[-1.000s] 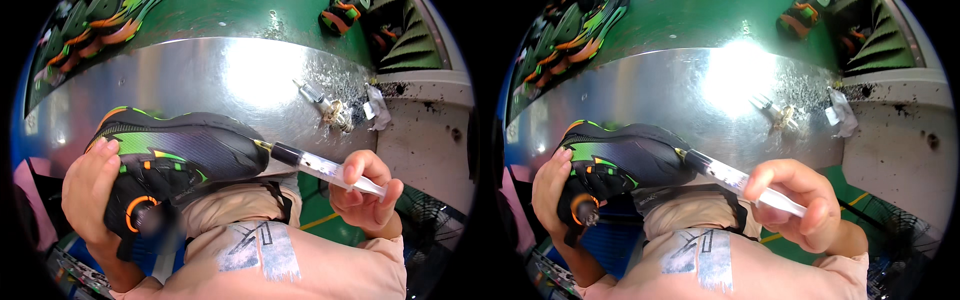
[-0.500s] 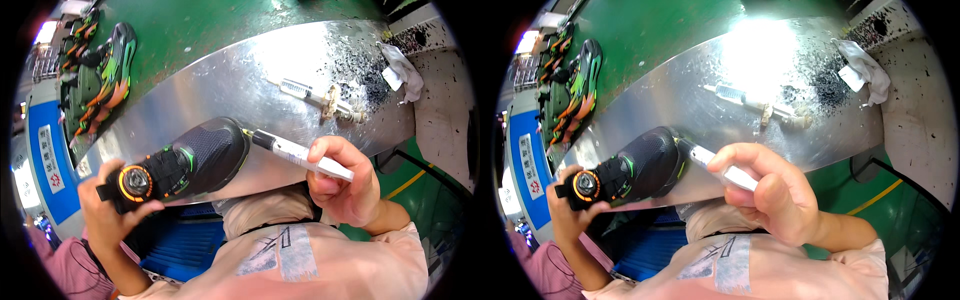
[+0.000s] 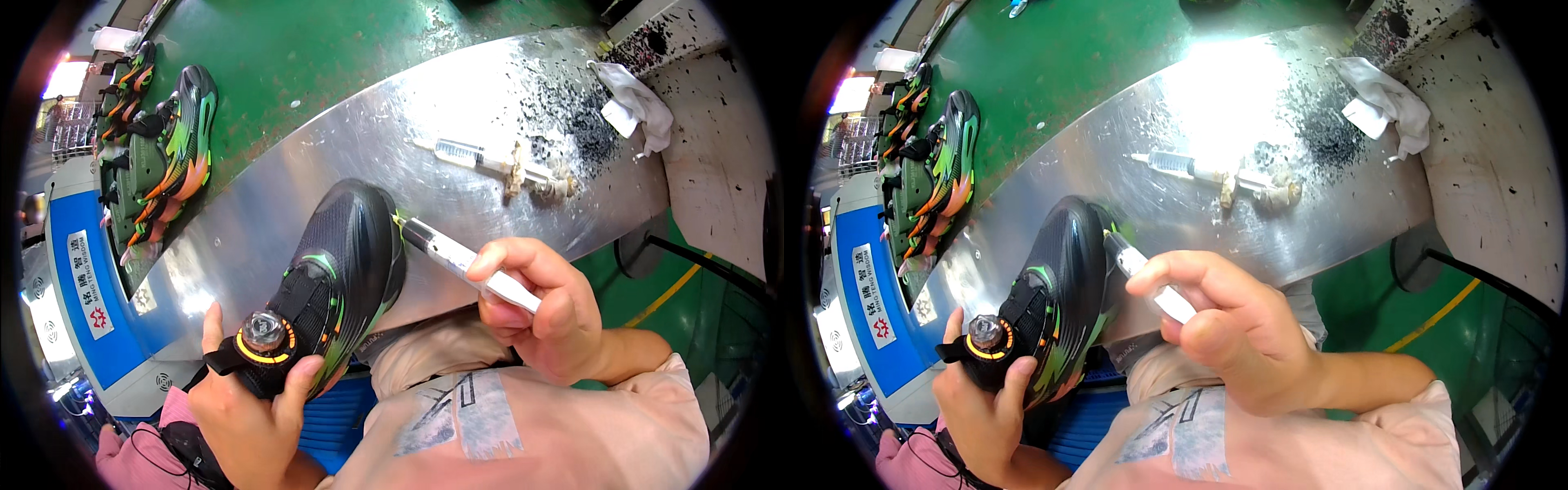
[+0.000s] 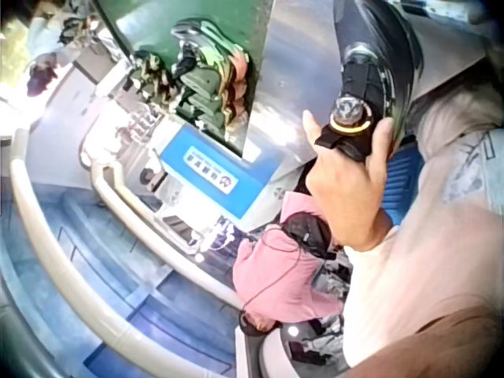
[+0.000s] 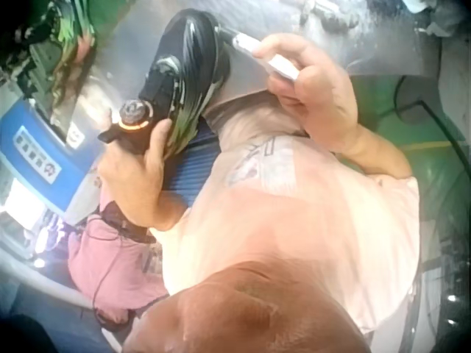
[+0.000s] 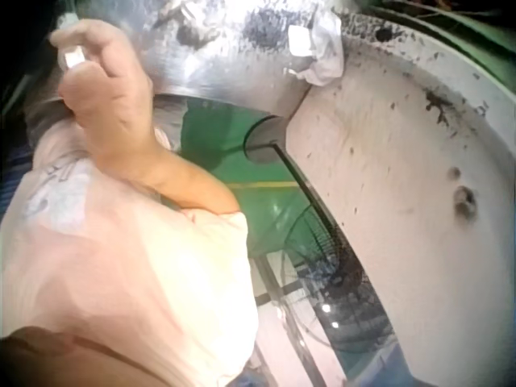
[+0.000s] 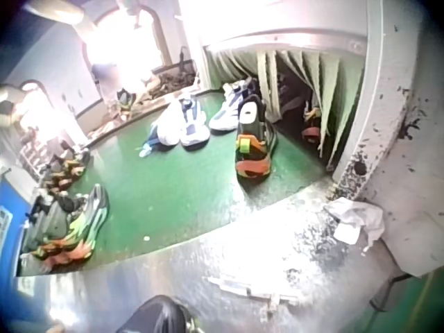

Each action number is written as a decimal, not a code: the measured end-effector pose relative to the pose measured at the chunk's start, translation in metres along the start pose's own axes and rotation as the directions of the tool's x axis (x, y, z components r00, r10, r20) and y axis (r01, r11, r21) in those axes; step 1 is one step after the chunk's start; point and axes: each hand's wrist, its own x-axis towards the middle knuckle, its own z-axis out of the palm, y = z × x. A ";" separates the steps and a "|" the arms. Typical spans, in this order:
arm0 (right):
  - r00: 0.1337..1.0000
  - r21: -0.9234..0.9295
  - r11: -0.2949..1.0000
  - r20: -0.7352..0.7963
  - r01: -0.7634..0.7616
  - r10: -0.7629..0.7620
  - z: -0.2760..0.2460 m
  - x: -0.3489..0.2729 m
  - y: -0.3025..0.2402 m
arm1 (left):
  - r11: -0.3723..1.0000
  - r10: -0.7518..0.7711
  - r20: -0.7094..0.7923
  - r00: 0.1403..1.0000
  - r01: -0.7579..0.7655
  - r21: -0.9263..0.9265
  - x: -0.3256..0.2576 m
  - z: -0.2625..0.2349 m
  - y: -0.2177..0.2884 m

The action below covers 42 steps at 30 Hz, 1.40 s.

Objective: The person applies a liquid substance along the seams and edges of a shoe using a syringe, repeatedly picking up shoes from an assembly line and placing them back after treatment.

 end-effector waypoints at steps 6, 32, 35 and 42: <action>0.992 -0.028 0.991 -0.005 0.128 -0.128 0.017 -0.006 0.013 | 0.998 -0.055 -0.061 0.997 0.053 -0.034 0.001 0.009 0.017; 0.789 -0.669 0.505 0.206 0.545 -0.578 -0.021 -0.005 -0.027 | 0.907 -0.112 -0.101 0.988 0.060 -0.418 0.042 0.025 -0.047; 0.827 -0.968 0.125 0.116 0.218 -0.550 -0.057 0.004 -0.070 | 0.789 -0.227 -0.235 0.945 0.037 -0.614 0.025 0.030 -0.073; 0.968 -0.853 -0.474 -0.131 -0.221 -0.215 -0.083 -0.013 -0.110 | 0.973 0.061 -0.128 0.990 -0.088 -0.214 0.012 -0.011 -0.090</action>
